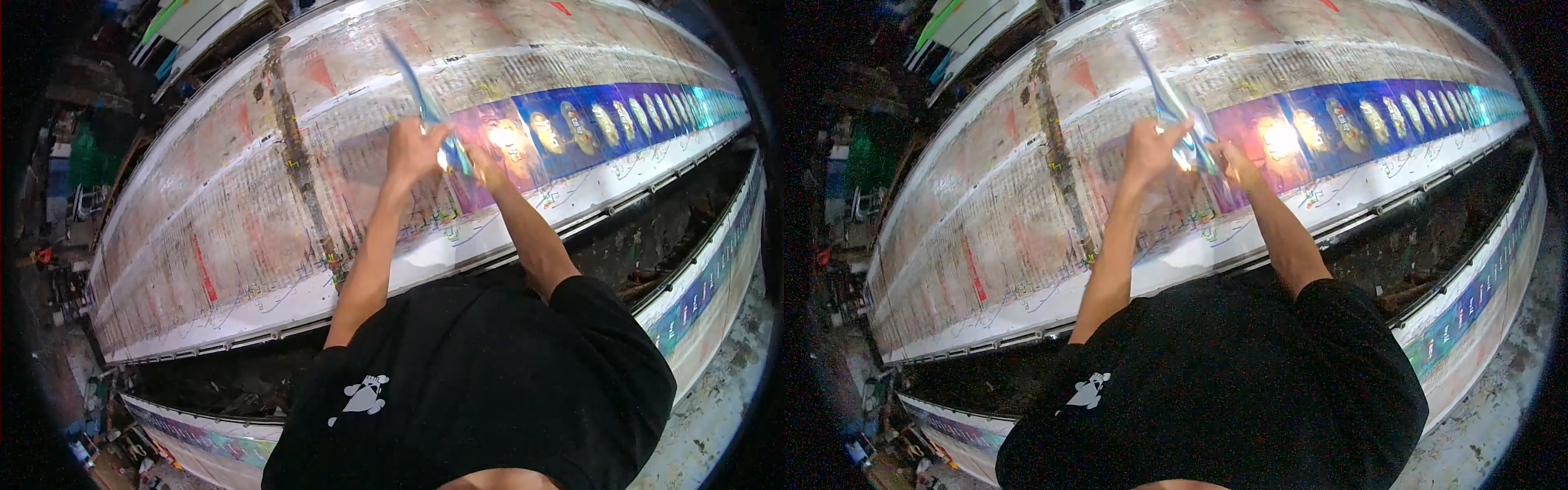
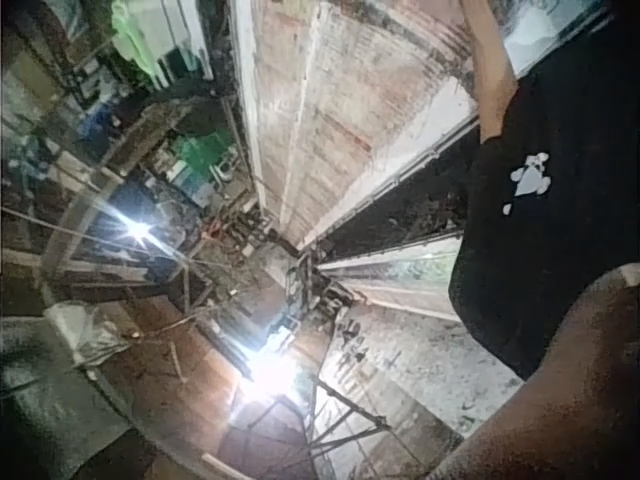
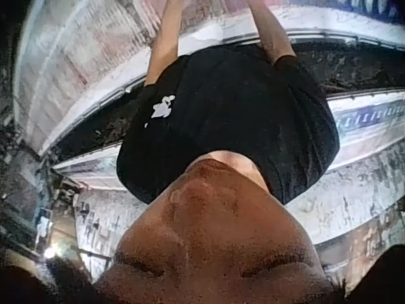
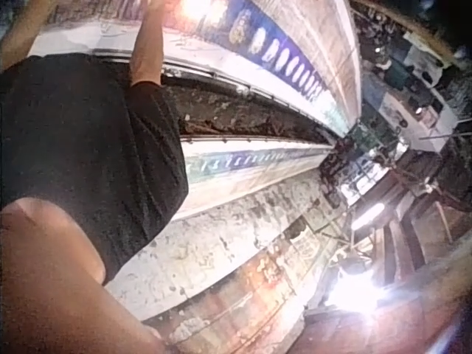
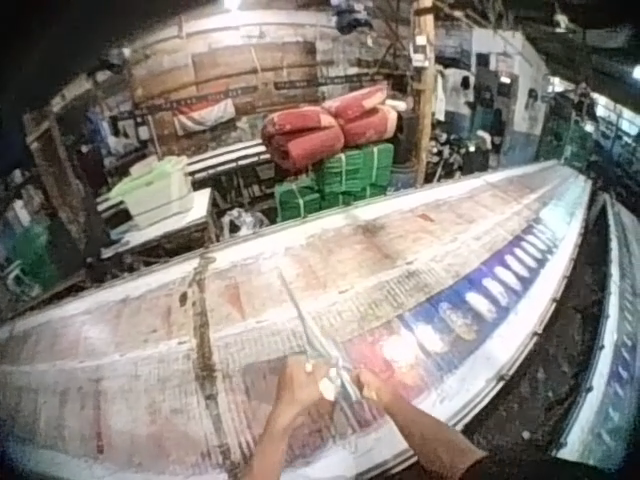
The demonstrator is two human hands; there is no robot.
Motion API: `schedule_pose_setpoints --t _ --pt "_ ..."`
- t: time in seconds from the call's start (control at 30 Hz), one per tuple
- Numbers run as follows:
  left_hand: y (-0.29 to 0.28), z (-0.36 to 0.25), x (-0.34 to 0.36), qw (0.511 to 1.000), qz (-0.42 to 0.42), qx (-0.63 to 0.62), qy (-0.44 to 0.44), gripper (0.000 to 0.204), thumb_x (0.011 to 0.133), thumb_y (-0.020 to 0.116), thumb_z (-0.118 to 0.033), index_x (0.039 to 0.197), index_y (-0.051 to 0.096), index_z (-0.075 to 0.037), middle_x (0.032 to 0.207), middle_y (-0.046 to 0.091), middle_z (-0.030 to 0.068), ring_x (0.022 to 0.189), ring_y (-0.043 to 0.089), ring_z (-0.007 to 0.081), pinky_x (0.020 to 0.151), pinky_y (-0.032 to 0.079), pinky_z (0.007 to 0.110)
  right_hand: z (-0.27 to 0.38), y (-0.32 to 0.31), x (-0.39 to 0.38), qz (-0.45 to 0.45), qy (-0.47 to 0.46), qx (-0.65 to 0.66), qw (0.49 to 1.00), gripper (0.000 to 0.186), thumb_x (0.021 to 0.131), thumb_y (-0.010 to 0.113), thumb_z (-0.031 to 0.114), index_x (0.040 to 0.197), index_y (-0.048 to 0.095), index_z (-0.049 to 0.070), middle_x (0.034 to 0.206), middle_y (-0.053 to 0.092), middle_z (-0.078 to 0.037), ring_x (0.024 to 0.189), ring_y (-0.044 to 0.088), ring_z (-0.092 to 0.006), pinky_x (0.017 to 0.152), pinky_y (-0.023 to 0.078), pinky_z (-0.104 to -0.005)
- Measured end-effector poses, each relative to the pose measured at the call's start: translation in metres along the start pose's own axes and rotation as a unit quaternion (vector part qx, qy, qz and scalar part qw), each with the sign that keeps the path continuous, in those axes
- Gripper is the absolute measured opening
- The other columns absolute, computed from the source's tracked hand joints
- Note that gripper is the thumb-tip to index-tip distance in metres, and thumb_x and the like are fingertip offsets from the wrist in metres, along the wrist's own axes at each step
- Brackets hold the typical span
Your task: Applying and removing sheets on a screen-printing assembly line table.
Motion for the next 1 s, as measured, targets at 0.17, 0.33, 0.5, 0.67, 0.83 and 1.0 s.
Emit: schedule_pose_setpoints --t 0.17,0.33,0.5,0.67,0.83,1.0 --pt "0.012 -0.051 0.022 0.99 -0.004 -0.122 0.072 0.024 0.075 0.067 -0.023 0.072 0.065 0.0 0.062 0.063 0.0075 0.056 0.055 0.0091 0.053 0.043 0.029 0.086 -0.008 -0.042 -0.01 -0.038 0.066 0.997 0.023 0.081 0.061 0.016 0.1 0.059 0.004 0.079 0.064 -0.006 0.068 0.061 -0.0155 0.058 0.049 -0.0284" --pt "0.091 0.049 -0.006 0.993 -0.096 0.031 -0.054 0.024 0.078 0.065 -0.023 0.079 0.065 0.001 0.065 0.063 0.0074 0.058 0.058 0.0141 0.056 0.045 0.032 0.157 -0.118 -0.049 -0.072 -0.18 -0.06 0.979 0.046 0.072 0.062 -0.006 0.115 0.048 -0.001 0.078 0.059 -0.009 0.069 0.06 -0.0174 0.066 0.05 -0.0263" --pt "0.203 0.162 -0.051 0.933 0.001 0.211 -0.291 0.043 0.071 0.068 -0.038 0.074 0.063 0.005 0.069 0.063 0.0186 0.07 0.062 0.0317 0.065 0.045 0.041 0.118 -0.206 -0.014 -0.143 -0.241 -0.404 0.871 0.018 0.057 0.069 0.011 0.07 0.059 0.005 0.071 0.06 -0.007 0.072 0.061 -0.0193 0.062 0.045 -0.0331" --pt "0.223 0.136 -0.067 0.884 -0.089 0.205 -0.411 0.053 0.066 0.072 -0.039 0.092 0.06 0.005 0.092 0.061 0.025 0.089 0.059 0.0358 0.076 0.046 0.042 0.099 -0.223 -0.011 -0.262 -0.246 -0.477 0.802 0.044 0.061 0.058 0.006 0.103 0.046 0.0 0.088 0.061 -0.022 0.082 0.06 -0.0395 0.073 0.047 -0.0432" --pt "0.228 0.239 -0.074 0.86 -0.191 0.201 -0.428 0.074 0.064 0.073 -0.044 0.108 0.049 0.01 0.112 0.053 0.0264 0.104 0.052 0.0388 0.087 0.044 0.043 0.105 -0.209 -0.015 -0.256 -0.187 -0.482 0.816 0.047 0.062 0.057 0.005 0.105 0.039 0.0 0.089 0.06 -0.024 0.084 0.059 -0.039 0.074 0.046 -0.0431" --pt "0.231 0.232 -0.068 0.826 -0.139 0.118 -0.533 0.073 0.063 0.076 -0.032 0.113 0.044 0.012 0.107 0.055 0.0285 0.098 0.058 0.0358 0.082 0.048 0.043 0.102 -0.209 -0.02 -0.255 -0.177 -0.508 0.803 0.042 0.062 0.059 0.006 0.1 0.043 -0.002 0.083 0.06 -0.023 0.08 0.06 -0.0363 0.071 0.047 -0.0411"
Point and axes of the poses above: each hand's wrist, its own x-axis towards the middle knuckle, its own y-axis out of the palm, z = x × y, the point moved 3 cm from there along x, towards the middle knuckle
